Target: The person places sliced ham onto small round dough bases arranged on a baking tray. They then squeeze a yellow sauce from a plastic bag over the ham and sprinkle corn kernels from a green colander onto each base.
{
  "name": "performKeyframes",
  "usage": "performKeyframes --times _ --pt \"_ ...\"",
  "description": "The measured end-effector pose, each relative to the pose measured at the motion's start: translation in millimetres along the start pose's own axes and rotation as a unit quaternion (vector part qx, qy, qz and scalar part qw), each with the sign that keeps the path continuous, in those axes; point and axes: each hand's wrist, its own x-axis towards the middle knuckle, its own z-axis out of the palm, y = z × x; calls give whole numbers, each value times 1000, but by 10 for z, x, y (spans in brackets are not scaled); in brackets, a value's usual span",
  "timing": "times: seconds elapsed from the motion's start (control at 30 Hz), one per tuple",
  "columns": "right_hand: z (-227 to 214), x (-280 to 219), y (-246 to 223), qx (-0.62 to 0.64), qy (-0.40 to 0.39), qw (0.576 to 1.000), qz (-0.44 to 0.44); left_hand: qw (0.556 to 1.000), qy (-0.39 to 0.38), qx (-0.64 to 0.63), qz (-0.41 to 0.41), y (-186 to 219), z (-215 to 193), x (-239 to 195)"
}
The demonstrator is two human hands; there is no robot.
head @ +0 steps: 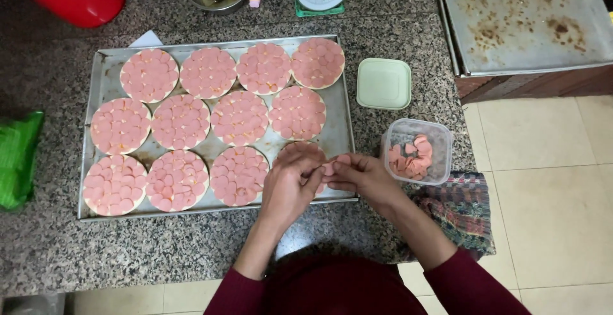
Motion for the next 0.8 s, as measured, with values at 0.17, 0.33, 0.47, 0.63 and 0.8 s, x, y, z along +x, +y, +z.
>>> performKeyframes --times 0.17,0.33,0.47,0.63,0.8 --pt "28 -15 49 -15 16 1000 14 1000 -9 7 -12 89 -43 9" --pt "-58 9 128 -25 58 998 29 999 20 -6 -48 -388 184 -27" --pt "-313 115 372 -40 82 996 13 991 67 87 -81 -925 370 73" --pt "-402 148 464 -61 85 995 8 996 20 79 -24 -847 507 232" --pt "-404 130 466 -48 99 994 4 981 23 194 -6 -1220 908 326"
